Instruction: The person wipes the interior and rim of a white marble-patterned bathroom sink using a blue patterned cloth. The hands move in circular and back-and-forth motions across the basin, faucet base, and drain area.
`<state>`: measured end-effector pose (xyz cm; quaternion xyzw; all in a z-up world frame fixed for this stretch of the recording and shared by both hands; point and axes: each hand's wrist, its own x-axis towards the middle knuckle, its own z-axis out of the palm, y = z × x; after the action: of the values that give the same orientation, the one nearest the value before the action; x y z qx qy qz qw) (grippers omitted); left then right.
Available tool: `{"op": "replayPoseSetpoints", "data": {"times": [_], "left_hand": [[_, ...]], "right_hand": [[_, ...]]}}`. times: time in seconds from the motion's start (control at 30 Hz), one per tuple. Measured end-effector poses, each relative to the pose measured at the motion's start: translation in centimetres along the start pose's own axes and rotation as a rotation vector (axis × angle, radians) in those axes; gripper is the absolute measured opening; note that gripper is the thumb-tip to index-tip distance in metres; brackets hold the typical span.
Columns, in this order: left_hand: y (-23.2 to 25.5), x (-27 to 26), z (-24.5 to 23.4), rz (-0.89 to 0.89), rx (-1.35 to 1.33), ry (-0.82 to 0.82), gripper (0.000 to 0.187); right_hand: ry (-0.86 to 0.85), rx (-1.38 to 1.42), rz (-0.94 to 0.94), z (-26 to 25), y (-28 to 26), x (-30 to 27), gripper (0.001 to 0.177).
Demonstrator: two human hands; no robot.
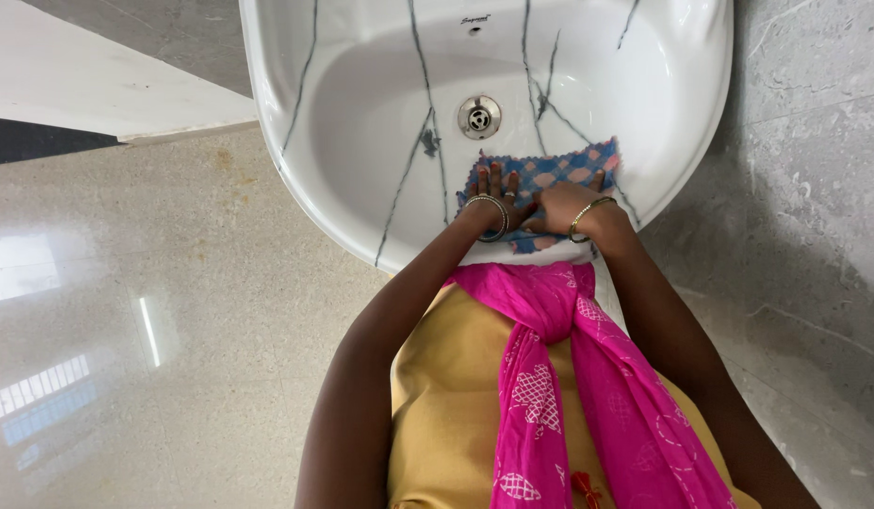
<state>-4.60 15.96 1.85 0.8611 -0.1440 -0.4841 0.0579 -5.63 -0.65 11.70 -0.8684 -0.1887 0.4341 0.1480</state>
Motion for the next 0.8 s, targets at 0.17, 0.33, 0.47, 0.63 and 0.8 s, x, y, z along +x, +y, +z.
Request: {"op": "replayPoseSetpoints", "data": {"times": [0.17, 0.33, 0.47, 0.63, 0.8], "left_hand": [[-0.7, -1.3, -0.1, -0.029, 0.004, 0.001, 0.1], [-1.9, -2.3, -0.2, 0.001, 0.002, -0.064, 0.102], [-3.0, -3.3, -0.9, 0.003, 0.008, 0.037, 0.101], [-3.9, -4.1, -0.9, -0.006, -0.001, -0.036, 0.103], [-5.3, -3.6, -0.9, 0.011, 0.055, -0.064, 0.106]], "right_hand": [[-0.067, -0.017, 0.205, -0.4, -2.6, -0.6, 0.046], [-0.044, -0.012, 0.191, -0.6, -4.7, -1.5, 0.046], [-0.045, 0.029, 0.164, -1.1, -6.3, -0.8, 0.045], [-0.025, 0.047, 0.173, -0.1, -7.0, -0.4, 0.047], [0.035, 0.115, 0.066, 0.6, -7.4, 0.6, 0.047]]}}
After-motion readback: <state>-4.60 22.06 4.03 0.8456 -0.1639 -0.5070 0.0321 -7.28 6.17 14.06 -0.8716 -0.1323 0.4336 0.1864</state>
